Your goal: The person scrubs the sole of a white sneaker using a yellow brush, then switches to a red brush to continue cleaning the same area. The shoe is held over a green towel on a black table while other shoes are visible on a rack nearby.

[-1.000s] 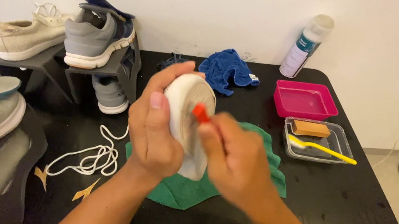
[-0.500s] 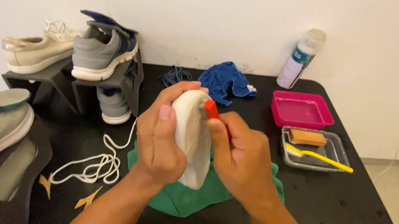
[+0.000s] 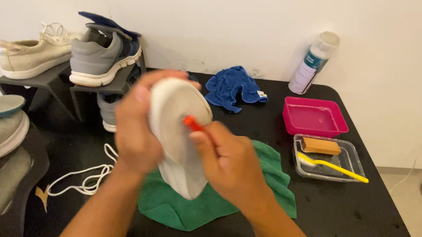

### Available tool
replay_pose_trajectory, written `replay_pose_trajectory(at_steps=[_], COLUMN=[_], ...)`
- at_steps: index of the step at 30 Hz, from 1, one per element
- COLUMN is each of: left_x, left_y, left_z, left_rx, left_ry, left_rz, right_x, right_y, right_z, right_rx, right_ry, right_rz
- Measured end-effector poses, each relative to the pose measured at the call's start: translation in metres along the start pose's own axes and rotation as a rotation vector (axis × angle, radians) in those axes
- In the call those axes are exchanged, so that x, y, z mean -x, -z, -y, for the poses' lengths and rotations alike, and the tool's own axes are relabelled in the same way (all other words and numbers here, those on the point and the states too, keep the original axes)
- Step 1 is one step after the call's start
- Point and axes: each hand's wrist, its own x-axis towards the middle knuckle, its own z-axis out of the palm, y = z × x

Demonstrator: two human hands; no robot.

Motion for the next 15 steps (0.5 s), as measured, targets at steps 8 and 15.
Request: replay_pose_trajectory(at_steps=[8,15], left_x=[-0.039,-0.039], left_y=[0.076,0.069], left_z=[0.073,0.066], left_rx=[0.392,0.519], left_ry=[0.204,0.242], left_rz=[-0.024,-0.030], right_x=[0.003,-0.005], right_y=[-0.028,-0.013], right_z=[-0.007,-0.012], right_rx=[0.137,0.014], right_ry=[-0.056,-0.117], right_rz=[0.592,0.594])
